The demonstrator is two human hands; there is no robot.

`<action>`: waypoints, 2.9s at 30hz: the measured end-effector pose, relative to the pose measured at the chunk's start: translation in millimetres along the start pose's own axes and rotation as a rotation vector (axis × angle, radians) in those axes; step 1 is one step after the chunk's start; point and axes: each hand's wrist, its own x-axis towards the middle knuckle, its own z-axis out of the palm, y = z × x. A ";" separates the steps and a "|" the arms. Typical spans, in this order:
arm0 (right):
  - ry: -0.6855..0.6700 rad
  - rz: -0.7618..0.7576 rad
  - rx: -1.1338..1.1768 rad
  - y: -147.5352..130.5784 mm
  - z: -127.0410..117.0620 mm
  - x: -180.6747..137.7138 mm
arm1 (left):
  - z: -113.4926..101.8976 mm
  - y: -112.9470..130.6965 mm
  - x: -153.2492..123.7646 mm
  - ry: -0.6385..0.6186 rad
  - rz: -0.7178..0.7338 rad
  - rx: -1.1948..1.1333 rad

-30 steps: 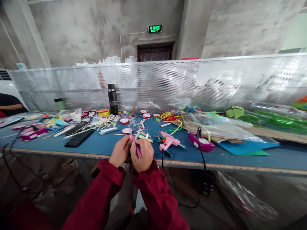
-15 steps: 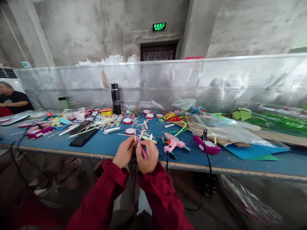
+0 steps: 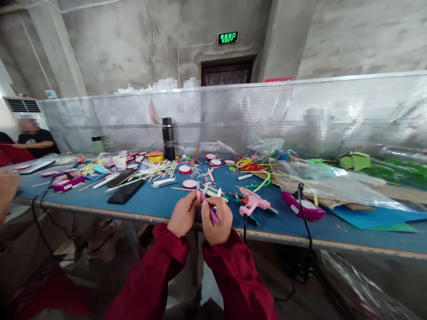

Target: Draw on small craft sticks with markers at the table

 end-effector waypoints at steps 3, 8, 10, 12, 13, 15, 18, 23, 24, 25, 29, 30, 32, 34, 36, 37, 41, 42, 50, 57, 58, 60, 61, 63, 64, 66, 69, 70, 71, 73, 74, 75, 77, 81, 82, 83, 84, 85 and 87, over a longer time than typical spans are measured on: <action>0.000 0.007 -0.005 0.2 0.3 -0.5 | 0.6 -1.1 0.4 -0.003 0.003 -0.007; 0.000 0.013 0.007 2.1 0.5 -1.7 | 1.4 -2.0 -0.2 0.008 0.016 0.012; -0.006 0.018 0.004 2.9 0.3 -1.9 | 1.6 -2.0 -0.4 0.002 0.011 0.013; -0.006 0.019 0.000 3.7 0.1 -2.1 | 1.9 -2.2 -0.4 0.003 0.000 0.023; -0.003 0.017 0.001 4.1 0.1 -2.2 | 2.0 -2.3 -0.3 0.006 -0.004 0.029; -0.001 0.020 0.006 5.3 0.3 -2.5 | 2.2 -2.5 -0.2 0.011 -0.006 0.033; -0.008 0.036 0.016 7.1 1.0 -3.3 | 2.0 -2.3 -0.1 0.006 -0.003 0.025; -0.002 0.042 0.014 7.5 1.3 -3.8 | 1.5 -1.1 0.1 0.010 -0.008 0.024; -0.001 0.042 0.010 7.3 1.3 -3.8 | 1.4 -0.8 0.1 0.009 -0.009 0.022; -0.001 0.043 0.006 7.1 1.2 -3.8 | 1.4 -0.5 0.2 0.006 -0.009 0.018; -0.005 0.047 0.010 7.4 1.2 -3.8 | 1.2 0.2 0.4 0.007 -0.011 0.025; -0.007 0.047 0.013 7.5 1.3 -3.7 | 1.2 0.1 0.5 0.011 -0.015 0.032; -0.010 0.044 0.012 7.6 1.3 -3.1 | 1.2 -0.2 0.6 0.015 -0.017 0.042; -0.010 0.040 0.009 7.1 1.2 -2.1 | 1.3 -1.0 0.7 0.016 -0.012 0.040; -0.008 0.037 0.006 6.1 1.0 -1.2 | 1.5 -2.0 0.9 0.015 -0.002 0.037; -0.008 0.037 0.005 5.6 0.9 -0.8 | 1.6 -2.4 1.1 0.016 0.003 0.034; -0.009 0.036 0.005 4.4 1.0 -0.7 | 2.3 -3.9 1.5 0.021 0.010 0.027; -0.007 0.035 0.008 4.4 1.1 -0.8 | 2.5 -4.3 1.6 0.023 0.008 0.026; -0.031 0.035 0.008 4.7 1.7 0.3 | 3.8 -8.1 2.8 0.023 -0.003 0.021; -0.041 0.043 0.026 4.1 1.1 2.9 | 2.8 -8.5 3.3 0.011 -0.007 0.027; -0.042 0.048 0.032 3.9 1.0 3.1 | 2.7 -8.5 3.3 0.011 -0.007 0.029; -0.049 0.058 0.047 3.6 0.9 3.3 | 2.6 -8.7 3.4 0.013 -0.003 0.030; -0.055 0.061 0.055 3.7 0.9 3.2 | 2.5 -8.7 3.3 0.014 0.001 0.029; -0.057 0.059 0.070 4.0 1.0 2.9 | 2.5 -8.5 3.2 0.014 0.009 0.022; -0.054 0.057 0.075 4.3 1.2 2.8 | 2.5 -8.2 3.0 0.013 0.013 0.016; -0.047 0.055 0.079 4.7 1.4 2.7 | 2.4 -7.5 2.5 0.012 0.019 0.006; -0.038 0.059 0.079 3.9 1.3 3.2 | 2.2 -6.6 2.0 0.010 0.023 -0.001; -0.035 0.060 0.076 3.2 1.1 3.5 | 2.2 -6.5 2.1 0.009 0.024 -0.002; -0.033 0.061 0.075 2.2 0.9 4.0 | 2.2 -6.5 2.3 0.008 0.026 -0.003; -0.033 0.061 0.073 -0.1 0.2 5.0 | 2.4 -6.9 2.8 0.007 0.026 -0.004; -0.035 0.061 0.075 -1.2 -0.2 5.5 | 2.6 -7.2 3.0 0.006 0.025 -0.004; -0.036 0.062 0.077 -2.3 -0.5 6.0 | 2.8 -7.6 3.3 0.005 0.023 -0.003; -0.032 0.068 0.077 -3.9 -1.0 6.7 | 3.1 -8.2 3.5 0.002 0.019 0.000; -0.035 0.073 0.084 -5.3 -1.5 7.9 | 2.5 -8.2 3.6 -0.002 0.015 0.020; -0.036 0.072 0.089 -5.3 -1.6 8.1 | 2.2 -7.9 3.6 -0.003 0.014 0.024; -0.037 0.072 0.093 -5.2 -1.6 8.3 | 1.9 -7.6 3.4 -0.005 0.013 0.025; -0.037 0.073 0.097 -5.0 -1.6 8.4 | 1.6 -7.3 3.3 -0.008 0.012 0.023; -0.037 0.076 0.100 -4.6 -1.6 8.5 | 1.4 -7.0 3.1 -0.011 0.010 0.018; -0.035 0.087 0.109 -3.4 -1.1 8.3 | 1.2 -6.9 3.1 -0.012 0.004 0.003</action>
